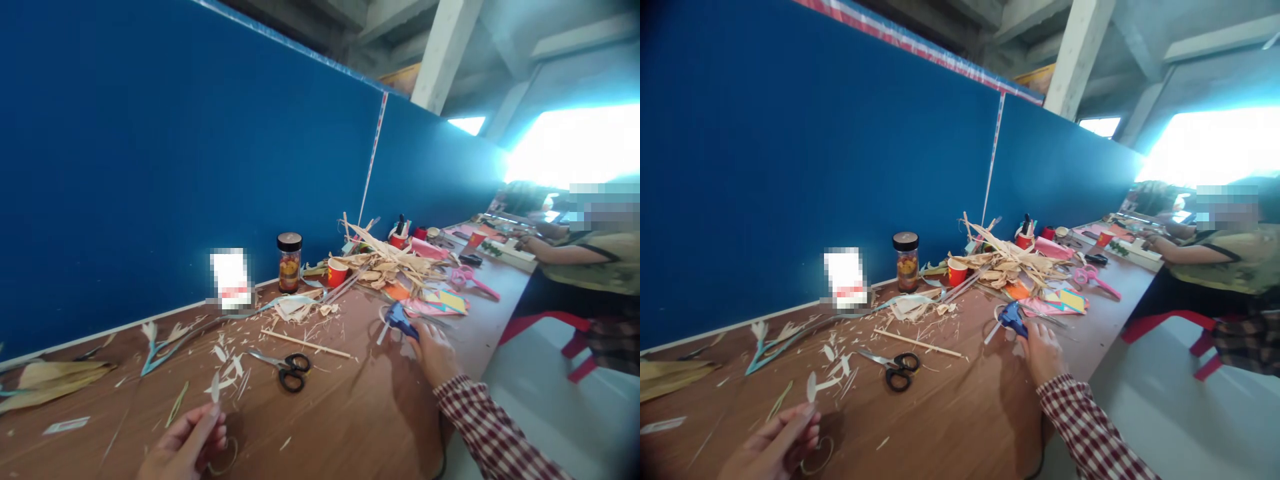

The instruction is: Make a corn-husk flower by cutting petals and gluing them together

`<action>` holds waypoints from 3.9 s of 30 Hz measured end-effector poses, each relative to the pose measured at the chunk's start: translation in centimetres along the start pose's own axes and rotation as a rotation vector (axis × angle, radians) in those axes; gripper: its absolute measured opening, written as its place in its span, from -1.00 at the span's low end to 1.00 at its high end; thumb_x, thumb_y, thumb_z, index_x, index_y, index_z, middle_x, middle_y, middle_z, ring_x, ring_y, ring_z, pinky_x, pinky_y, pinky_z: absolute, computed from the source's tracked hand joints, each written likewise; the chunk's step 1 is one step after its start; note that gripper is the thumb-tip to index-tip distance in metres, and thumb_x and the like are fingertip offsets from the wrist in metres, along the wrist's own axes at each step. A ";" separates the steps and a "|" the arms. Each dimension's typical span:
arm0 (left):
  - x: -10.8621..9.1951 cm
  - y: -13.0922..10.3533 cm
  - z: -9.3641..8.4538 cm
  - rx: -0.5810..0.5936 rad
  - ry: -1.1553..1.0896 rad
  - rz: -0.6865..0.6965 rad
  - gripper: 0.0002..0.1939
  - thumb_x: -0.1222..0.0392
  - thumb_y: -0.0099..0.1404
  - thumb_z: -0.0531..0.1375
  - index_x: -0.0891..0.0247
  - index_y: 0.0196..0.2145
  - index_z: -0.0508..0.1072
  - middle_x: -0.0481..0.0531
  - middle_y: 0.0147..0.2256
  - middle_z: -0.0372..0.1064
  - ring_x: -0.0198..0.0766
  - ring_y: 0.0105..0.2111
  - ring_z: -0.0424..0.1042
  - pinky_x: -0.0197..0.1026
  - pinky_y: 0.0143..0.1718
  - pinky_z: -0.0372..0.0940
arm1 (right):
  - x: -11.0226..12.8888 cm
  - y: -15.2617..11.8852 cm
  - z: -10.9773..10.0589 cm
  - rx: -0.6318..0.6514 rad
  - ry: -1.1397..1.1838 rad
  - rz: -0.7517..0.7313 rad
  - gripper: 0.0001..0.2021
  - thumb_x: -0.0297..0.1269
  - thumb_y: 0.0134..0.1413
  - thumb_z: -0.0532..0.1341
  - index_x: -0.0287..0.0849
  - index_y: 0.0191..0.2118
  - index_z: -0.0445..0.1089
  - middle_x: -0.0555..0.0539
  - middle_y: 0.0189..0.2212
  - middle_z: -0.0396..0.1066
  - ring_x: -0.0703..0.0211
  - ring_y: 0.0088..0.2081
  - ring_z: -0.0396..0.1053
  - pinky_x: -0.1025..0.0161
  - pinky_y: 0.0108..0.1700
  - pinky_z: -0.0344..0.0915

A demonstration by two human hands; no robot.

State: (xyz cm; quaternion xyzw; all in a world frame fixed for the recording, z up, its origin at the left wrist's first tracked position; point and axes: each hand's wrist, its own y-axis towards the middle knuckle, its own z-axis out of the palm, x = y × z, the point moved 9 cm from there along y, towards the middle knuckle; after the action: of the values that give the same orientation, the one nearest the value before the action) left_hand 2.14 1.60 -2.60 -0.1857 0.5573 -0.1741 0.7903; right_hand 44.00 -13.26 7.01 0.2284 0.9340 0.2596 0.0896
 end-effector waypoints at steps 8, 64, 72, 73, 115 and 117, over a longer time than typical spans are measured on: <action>-0.1 -0.3 0.2 0.002 0.012 0.014 -0.57 0.21 -0.46 0.41 0.35 -0.52 0.46 -0.05 -0.61 0.41 -0.39 -0.60 0.35 -0.44 -0.58 0.34 | -1.0 -0.4 -2.6 -0.128 0.169 -0.036 -0.83 -0.28 0.08 0.03 -0.14 -0.18 0.19 -0.18 -0.32 0.29 -0.04 -0.26 0.27 0.09 -0.22 0.23; 8.0 -3.6 27.9 0.557 0.294 -0.063 -0.83 0.26 -0.11 0.30 0.34 -0.54 0.38 -0.11 -0.71 0.30 -0.41 -0.70 0.33 -0.39 -0.68 0.22 | -4.5 -4.9 -7.0 -0.182 0.776 0.507 -0.65 -0.06 -0.01 0.06 -0.17 -0.14 0.22 -0.12 -0.38 0.34 0.06 -0.35 0.32 0.11 -0.28 0.25; 3.4 -2.7 20.6 0.481 0.354 0.027 -0.76 0.08 -0.07 0.25 0.33 -0.54 0.38 -0.07 -0.61 0.34 -0.53 -0.74 0.17 -0.46 -0.75 0.04 | 2.9 -2.6 -5.5 0.064 1.630 0.476 -0.79 -0.17 0.07 0.07 -0.12 -0.19 0.22 -0.07 -0.42 0.25 0.22 -0.45 0.20 0.29 -0.46 0.20; 2.5 -2.6 19.2 0.459 0.355 0.043 -0.75 0.07 -0.06 0.24 0.33 -0.55 0.38 -0.09 -0.62 0.32 -0.53 -0.73 0.17 -0.46 -0.74 0.03 | 4.3 -2.4 -5.2 0.096 1.704 0.473 -0.82 -0.18 0.06 0.09 -0.11 -0.22 0.23 -0.04 -0.45 0.23 0.25 -0.47 0.18 0.31 -0.48 0.18; 1.8 -1.2 4.3 0.206 0.064 0.052 -0.71 0.09 -0.16 0.31 0.33 -0.57 0.35 -0.12 -0.65 0.28 -0.51 -0.71 0.19 -0.43 -0.71 0.13 | 30.1 -2.3 3.5 0.834 1.862 0.320 -0.49 -0.27 -0.23 0.31 -0.25 -0.08 0.21 0.11 -0.56 0.26 0.40 -0.61 0.17 0.40 -0.56 0.13; 1.6 -1.2 4.2 0.198 0.063 0.075 -0.72 0.08 -0.15 0.31 0.34 -0.59 0.35 -0.12 -0.66 0.27 -0.51 -0.71 0.19 -0.43 -0.71 0.12 | 30.2 -2.3 3.4 0.833 1.855 0.321 -0.47 -0.25 -0.24 0.31 -0.26 -0.08 0.21 0.11 -0.57 0.27 0.39 -0.62 0.17 0.39 -0.56 0.14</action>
State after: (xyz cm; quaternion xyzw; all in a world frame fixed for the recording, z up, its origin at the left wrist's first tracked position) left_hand 6.53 0.16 -2.04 -0.0801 0.5683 -0.2045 0.7929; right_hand 17.58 0.83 1.43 0.0731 0.6102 -0.0019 -0.7888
